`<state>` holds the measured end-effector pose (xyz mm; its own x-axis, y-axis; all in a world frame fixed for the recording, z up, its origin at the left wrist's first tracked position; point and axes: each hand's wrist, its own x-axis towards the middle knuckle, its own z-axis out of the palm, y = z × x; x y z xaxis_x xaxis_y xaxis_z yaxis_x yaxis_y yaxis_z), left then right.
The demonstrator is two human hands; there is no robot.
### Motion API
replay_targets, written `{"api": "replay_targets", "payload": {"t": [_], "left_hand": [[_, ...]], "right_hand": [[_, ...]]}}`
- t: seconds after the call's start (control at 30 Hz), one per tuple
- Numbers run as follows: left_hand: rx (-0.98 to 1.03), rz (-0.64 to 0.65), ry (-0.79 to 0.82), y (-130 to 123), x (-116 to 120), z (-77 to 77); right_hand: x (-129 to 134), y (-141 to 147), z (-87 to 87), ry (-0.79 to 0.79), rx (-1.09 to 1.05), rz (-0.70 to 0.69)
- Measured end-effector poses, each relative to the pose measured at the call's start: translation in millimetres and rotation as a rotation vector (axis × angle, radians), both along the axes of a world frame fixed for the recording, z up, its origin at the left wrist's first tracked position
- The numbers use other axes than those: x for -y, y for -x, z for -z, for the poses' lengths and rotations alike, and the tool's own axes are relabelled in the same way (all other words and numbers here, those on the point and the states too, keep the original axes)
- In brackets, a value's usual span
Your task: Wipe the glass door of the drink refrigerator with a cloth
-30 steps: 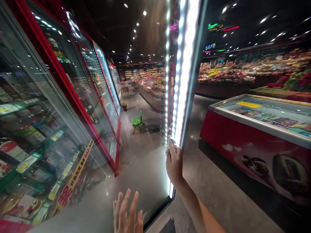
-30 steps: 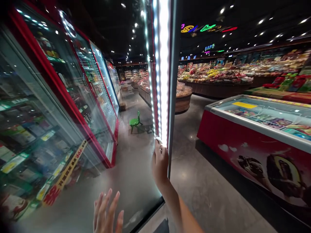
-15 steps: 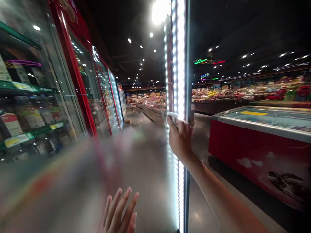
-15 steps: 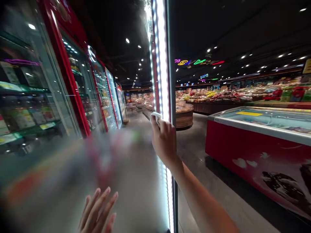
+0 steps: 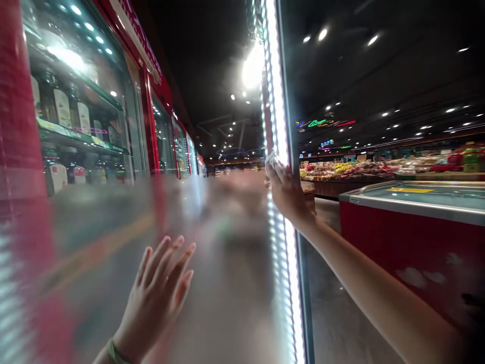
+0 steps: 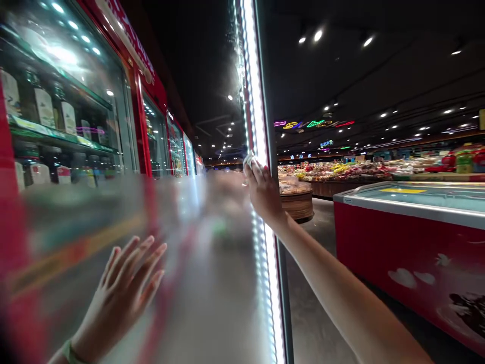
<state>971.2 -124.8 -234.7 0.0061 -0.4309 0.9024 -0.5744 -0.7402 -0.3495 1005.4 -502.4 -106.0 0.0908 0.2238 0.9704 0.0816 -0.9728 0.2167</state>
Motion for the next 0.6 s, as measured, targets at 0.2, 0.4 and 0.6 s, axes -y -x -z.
{"api": "replay_targets", "payload": {"t": [0.2,0.4,0.6], "left_hand": [[0.069,-0.073,0.043,2.2,-16.3,-83.2],[0.036,-0.113,0.040,-1.0,-29.9,-64.0],[0.042,-0.068,0.123,-23.9,-38.3,-67.1]], "right_hand": [[-19.5,16.4,18.9,-0.007,-0.049,-0.178],[-31.3,32.5,13.3,-0.106,-0.090,-0.183],[-28.5,37.7,-15.1,-0.027,-0.062,-0.213]]}}
